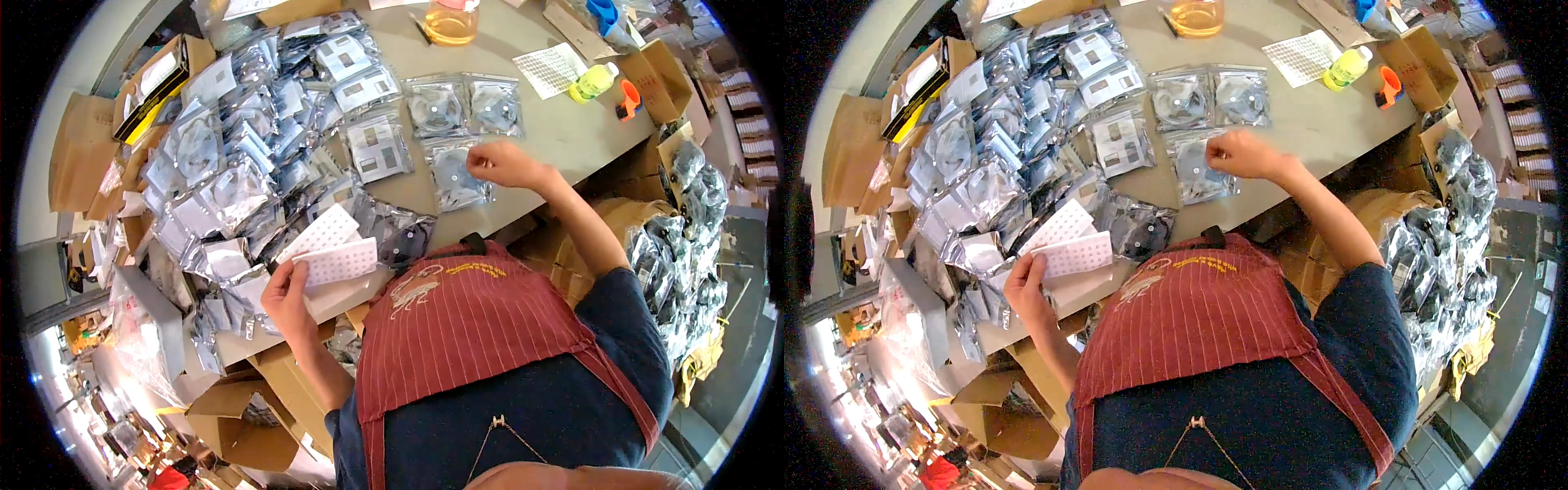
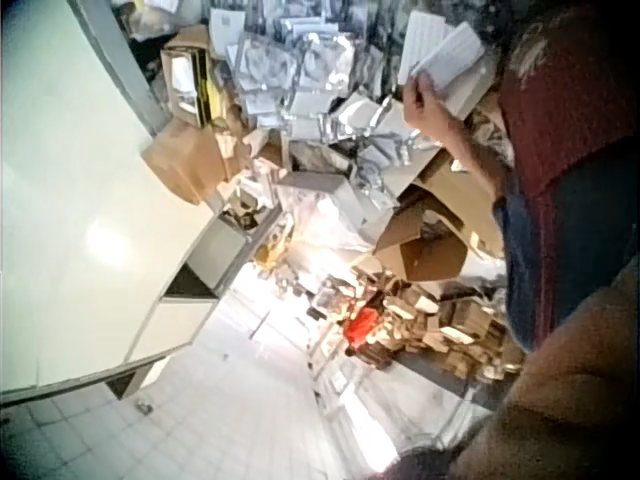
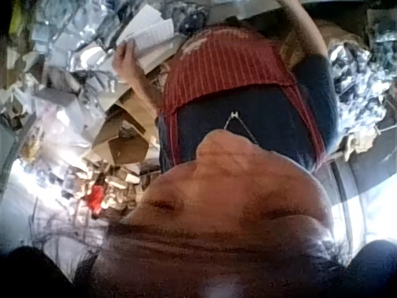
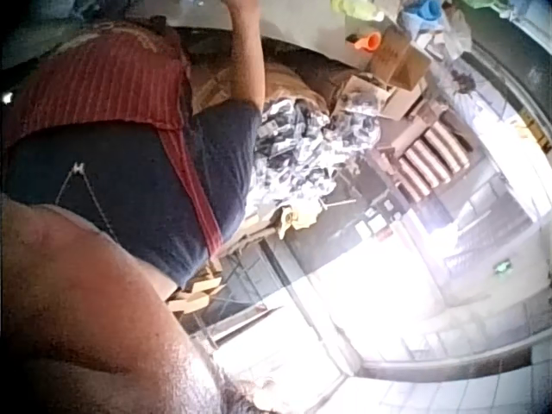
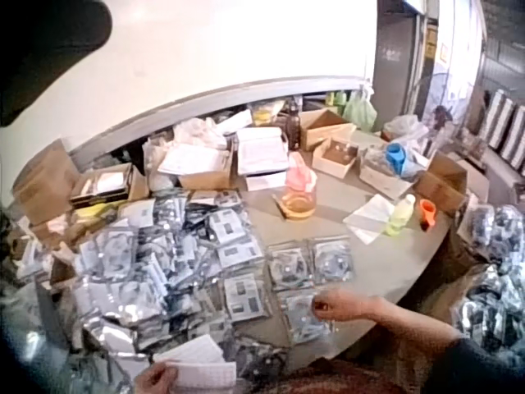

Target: The person labels small silver packets by hand. They pick up individual packets from a large pile, peel stickers from a sheet, and press a sticker onto the front of each packet before placing them into cardboard boxes.

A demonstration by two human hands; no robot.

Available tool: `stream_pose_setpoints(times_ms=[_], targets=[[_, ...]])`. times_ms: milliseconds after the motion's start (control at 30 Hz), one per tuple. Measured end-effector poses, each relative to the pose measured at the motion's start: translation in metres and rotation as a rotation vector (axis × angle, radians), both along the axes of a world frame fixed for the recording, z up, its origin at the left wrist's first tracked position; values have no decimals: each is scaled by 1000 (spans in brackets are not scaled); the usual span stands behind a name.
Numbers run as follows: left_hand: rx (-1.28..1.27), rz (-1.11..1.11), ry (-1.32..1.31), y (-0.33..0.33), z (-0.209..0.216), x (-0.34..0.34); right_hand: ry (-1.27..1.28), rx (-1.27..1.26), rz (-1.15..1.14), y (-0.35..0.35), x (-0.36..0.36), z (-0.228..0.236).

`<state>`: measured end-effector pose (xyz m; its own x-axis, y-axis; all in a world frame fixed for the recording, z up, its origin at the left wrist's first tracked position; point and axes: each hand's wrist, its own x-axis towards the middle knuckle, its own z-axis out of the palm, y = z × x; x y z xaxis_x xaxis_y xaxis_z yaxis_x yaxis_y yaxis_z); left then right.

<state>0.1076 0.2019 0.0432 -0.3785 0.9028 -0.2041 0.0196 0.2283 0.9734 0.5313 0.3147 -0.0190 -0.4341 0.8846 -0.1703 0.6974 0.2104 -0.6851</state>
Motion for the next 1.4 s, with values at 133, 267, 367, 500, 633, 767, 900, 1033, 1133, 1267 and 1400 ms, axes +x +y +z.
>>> stream_pose_setpoints(times_ms=[133,267,367,500,633,767,900,1033,1133,1267,1400], targets=[[8,38,-41,-2,-1,1,-320,108,-34,-7,-11,-33],[36,70,-81,-2,-4,-3,-671,151,-20,12,-21,-20],[43,114,-64,0,0,-3,-521,211,-79,52,-20,-3],[99,164,-11,4,13,-2,-122,259,-111,119,-5,-33],[142,218,-23,0,24,-10,-430,328,-116,138,-5,-62],[193,269,-80,-14,22,-22,-662,222,-149,148,-4,-33],[191,301,-76,-24,18,-33,-698,96,-204,170,47,-10],[214,332,-80,-20,24,-21,-695,-51,-140,158,80,-14],[203,282,-88,-18,25,-20,-600,-74,-99,144,87,-11],[216,250,-86,-15,18,-18,-135,-202,-95,140,112,-12],[197,295,-139,-13,18,-20,378,-311,-107,143,107,8]])
